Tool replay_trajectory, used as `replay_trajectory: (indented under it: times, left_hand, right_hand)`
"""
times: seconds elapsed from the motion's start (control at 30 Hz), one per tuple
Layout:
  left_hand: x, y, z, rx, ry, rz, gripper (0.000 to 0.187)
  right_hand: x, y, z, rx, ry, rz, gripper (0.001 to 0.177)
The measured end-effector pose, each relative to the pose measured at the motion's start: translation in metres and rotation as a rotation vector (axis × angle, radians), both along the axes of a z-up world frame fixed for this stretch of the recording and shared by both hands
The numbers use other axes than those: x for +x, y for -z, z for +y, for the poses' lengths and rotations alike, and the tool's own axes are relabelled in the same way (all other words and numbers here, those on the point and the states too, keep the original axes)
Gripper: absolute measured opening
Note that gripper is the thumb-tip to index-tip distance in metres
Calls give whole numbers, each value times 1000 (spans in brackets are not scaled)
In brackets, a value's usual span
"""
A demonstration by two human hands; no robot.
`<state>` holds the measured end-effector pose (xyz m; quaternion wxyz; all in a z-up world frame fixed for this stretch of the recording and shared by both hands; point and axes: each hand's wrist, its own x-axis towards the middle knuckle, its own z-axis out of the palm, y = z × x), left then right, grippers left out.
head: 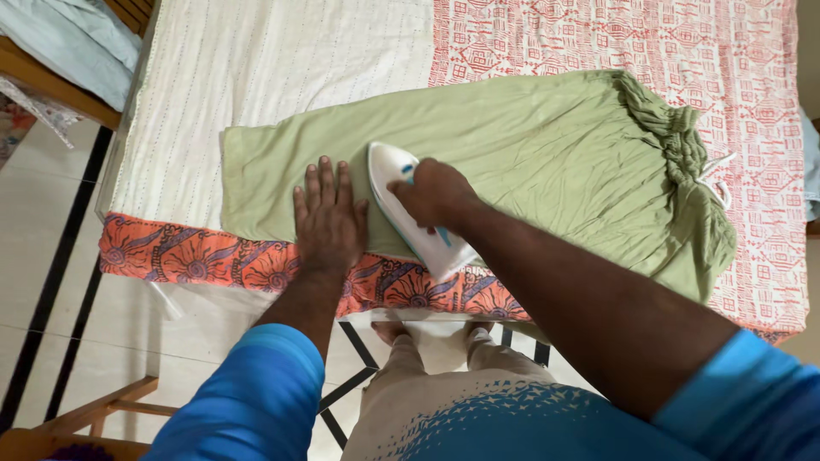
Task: The person irons a pair of light green drawstring pants on a table covered with a patterned cloth. They use a white and teal electric iron to smooth the fabric, frequently adjusting the garment with their hands to flatten wrinkles and reposition the legs for even coverage.
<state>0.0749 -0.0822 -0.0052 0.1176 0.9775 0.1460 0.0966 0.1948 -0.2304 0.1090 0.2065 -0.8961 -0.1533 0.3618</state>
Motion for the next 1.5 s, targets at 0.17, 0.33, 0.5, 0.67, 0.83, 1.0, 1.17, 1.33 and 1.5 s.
replay_trajectory:
  times: [0.17, 0.33, 0.5, 0.67, 0.83, 1.0, 1.17, 1.33, 1.5]
  left_hand:
    - [2, -9, -3, 6, -31, 18, 74]
    - [-2, -10, 0, -29, -8, 20, 82]
    - [6, -24, 3, -57, 16, -2, 95]
    - [-3, -22, -1, -78, 7, 11, 94]
    - [-1, -25, 2, -73, 2, -11, 95]
    - [-4, -20, 0, -71, 12, 17, 94]
    - [-2, -24, 0, -86, -4, 17, 95]
    - [-2, -22, -2, -72, 8, 30, 95]
    - [5, -22, -17, -53, 57, 41, 93]
  right_hand:
    - [-13, -1, -1, 28, 124, -93, 60]
    - [-29, -8, -29, -63, 301, 18, 62]
    - [-21, -6, -42, -71, 366, -62, 63]
    - [-10, 0, -78, -46, 479, -31, 62]
    - [-11, 0, -103, -71, 578, -83, 56]
    - [20, 5, -136, -65, 576, -59, 65]
    - [8, 9, -165, -117, 619, -80, 60]
    - [35, 7, -196, -134, 683, -62, 63]
    - [14, -5, -190, -114, 649, -77, 62]
